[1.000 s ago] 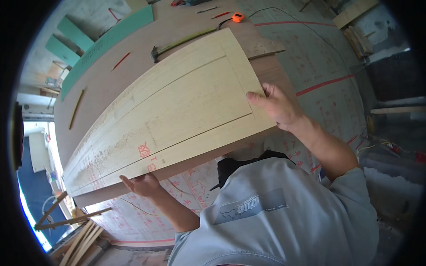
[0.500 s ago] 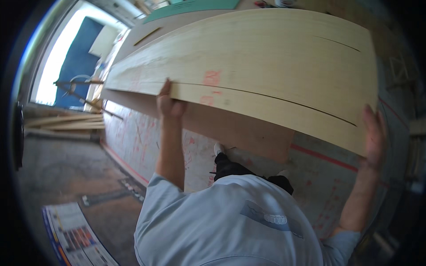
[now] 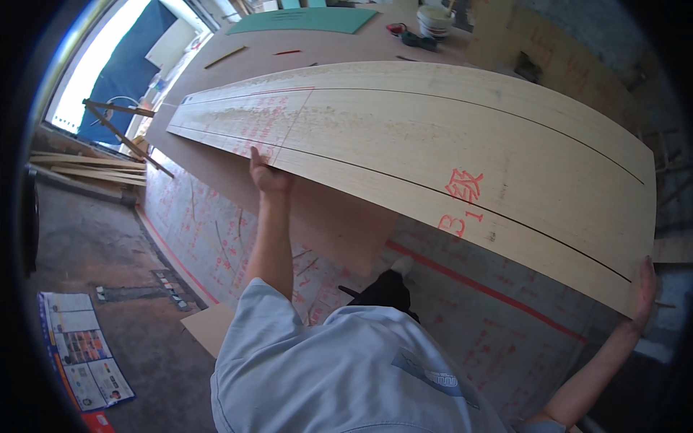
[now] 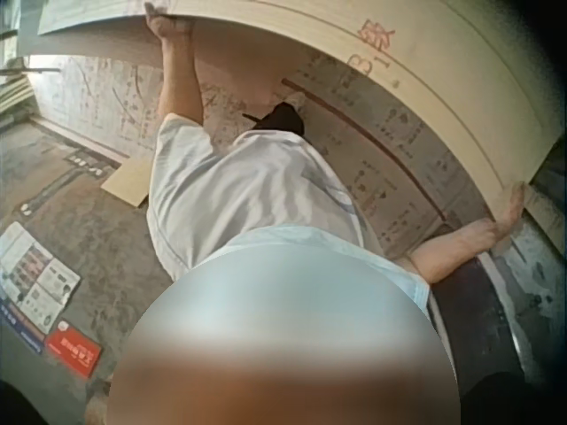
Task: Measure, hammer nails into, and handle plywood boards for interior renovation.
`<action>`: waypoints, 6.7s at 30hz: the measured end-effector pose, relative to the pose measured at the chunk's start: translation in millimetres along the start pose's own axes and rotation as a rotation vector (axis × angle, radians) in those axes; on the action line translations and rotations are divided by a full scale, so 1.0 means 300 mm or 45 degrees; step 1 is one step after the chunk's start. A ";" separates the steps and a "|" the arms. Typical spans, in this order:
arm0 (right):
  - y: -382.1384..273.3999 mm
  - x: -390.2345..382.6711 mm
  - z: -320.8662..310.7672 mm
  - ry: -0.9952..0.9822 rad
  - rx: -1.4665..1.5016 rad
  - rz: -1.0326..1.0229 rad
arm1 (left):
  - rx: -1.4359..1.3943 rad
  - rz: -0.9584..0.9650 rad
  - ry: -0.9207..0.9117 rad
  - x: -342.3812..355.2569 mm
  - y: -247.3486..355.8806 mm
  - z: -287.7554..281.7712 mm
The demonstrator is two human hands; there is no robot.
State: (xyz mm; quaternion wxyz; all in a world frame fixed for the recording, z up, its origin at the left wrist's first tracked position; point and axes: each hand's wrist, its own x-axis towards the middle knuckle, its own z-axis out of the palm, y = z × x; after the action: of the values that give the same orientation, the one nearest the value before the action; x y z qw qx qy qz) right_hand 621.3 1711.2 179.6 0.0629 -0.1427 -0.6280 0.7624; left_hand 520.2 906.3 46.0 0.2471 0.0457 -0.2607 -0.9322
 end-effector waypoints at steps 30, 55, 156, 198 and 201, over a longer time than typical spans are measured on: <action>0.869 1.168 -0.636 -0.603 0.121 0.501 | 0.699 0.119 0.583 -0.410 -0.589 0.419; 0.320 2.106 0.138 -1.092 -0.972 0.840 | 0.365 0.179 1.432 -0.974 -0.787 0.531; 0.717 2.290 1.513 -3.270 -1.080 -0.284 | 0.717 0.144 2.236 0.160 -1.595 0.815; 0.506 2.765 1.605 -2.151 -0.732 -1.926 | 0.181 0.665 2.694 -0.316 -1.534 0.904; 0.532 2.951 1.688 -2.046 -0.626 -1.897 | 0.050 0.578 2.789 -0.247 -1.750 0.933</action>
State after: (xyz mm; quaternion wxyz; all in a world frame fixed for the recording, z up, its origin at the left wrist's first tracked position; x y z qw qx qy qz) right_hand -357.8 1446.5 -12.5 0.0500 0.7931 -0.5482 0.2608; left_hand 295.6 1461.4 16.5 0.5068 0.7973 0.0806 -0.3178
